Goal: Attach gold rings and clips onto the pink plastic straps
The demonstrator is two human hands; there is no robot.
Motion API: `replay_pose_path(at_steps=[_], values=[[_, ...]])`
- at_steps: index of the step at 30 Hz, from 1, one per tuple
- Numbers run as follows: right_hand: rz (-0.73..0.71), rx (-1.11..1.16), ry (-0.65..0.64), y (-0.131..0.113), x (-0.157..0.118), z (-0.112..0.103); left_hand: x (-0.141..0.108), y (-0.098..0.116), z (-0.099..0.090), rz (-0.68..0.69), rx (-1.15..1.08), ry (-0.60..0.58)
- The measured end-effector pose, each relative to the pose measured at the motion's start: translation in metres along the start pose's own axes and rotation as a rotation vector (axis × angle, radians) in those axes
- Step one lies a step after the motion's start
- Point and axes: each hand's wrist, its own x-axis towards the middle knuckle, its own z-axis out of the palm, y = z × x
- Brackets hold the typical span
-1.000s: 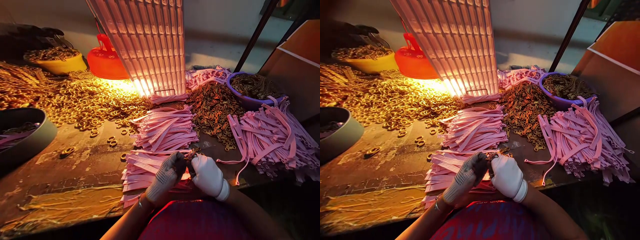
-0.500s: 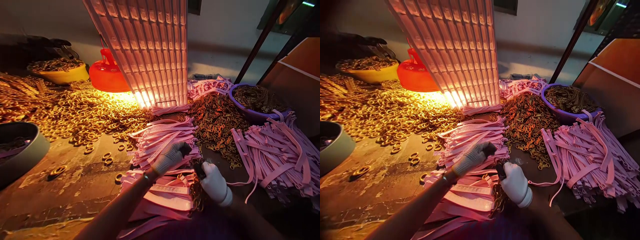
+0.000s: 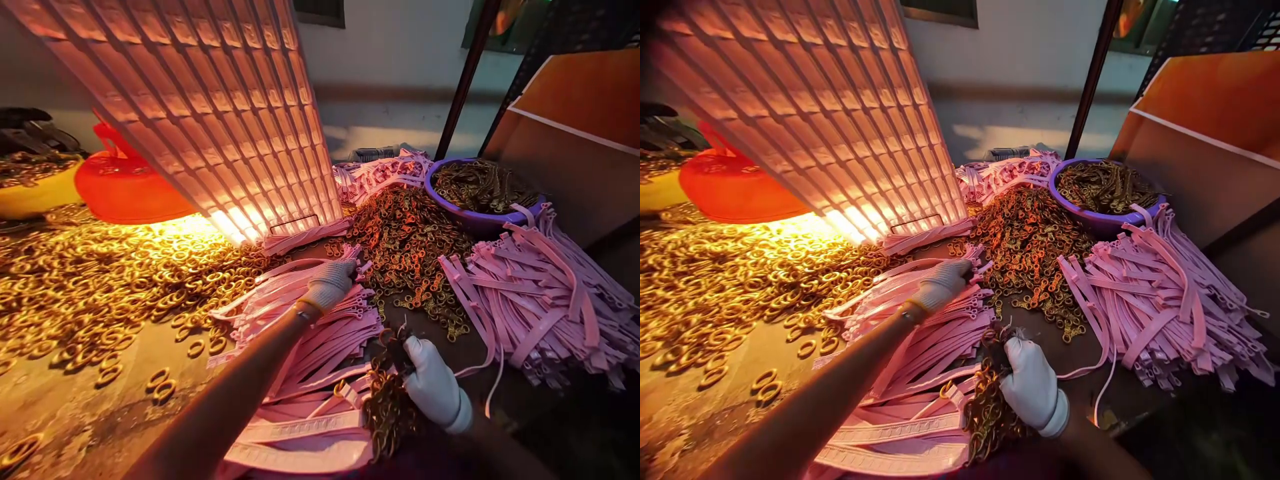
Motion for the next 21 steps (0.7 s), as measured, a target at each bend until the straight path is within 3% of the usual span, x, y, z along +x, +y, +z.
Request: replay_pose_path(at_steps=[2,4,6,9,11,14,19,21], values=[[-0.087,0.072,0.027,-0.006,0.009,-0.002,-0.041,-0.001,-0.002,-0.041,-0.184,-0.002],[-0.148,0.088,0.004,-0.016,0.019,-0.002,-0.088,0.0,0.0,-0.15,-0.582,-0.068],[-0.167,0.006,-0.054,-0.027,0.026,-0.001,-0.132,0.005,0.005,-0.26,-0.847,-0.078],[-0.215,-0.149,-0.184,-0.043,0.027,0.005,-0.178,0.018,0.016,-0.371,-0.98,0.01],[-0.287,-0.246,-0.228,-0.052,0.023,0.009,-0.195,0.024,0.023,-0.421,-1.009,0.062],[-0.43,-0.421,-0.134,-0.061,0.013,0.012,-0.207,0.024,0.032,-0.434,-0.933,0.079],[-0.637,-0.614,0.232,-0.061,0.002,0.019,-0.213,0.013,0.044,-0.141,-0.506,0.148],[-0.643,-0.624,0.266,-0.057,-0.001,0.022,-0.216,0.011,0.051,-0.081,-0.396,0.15]])
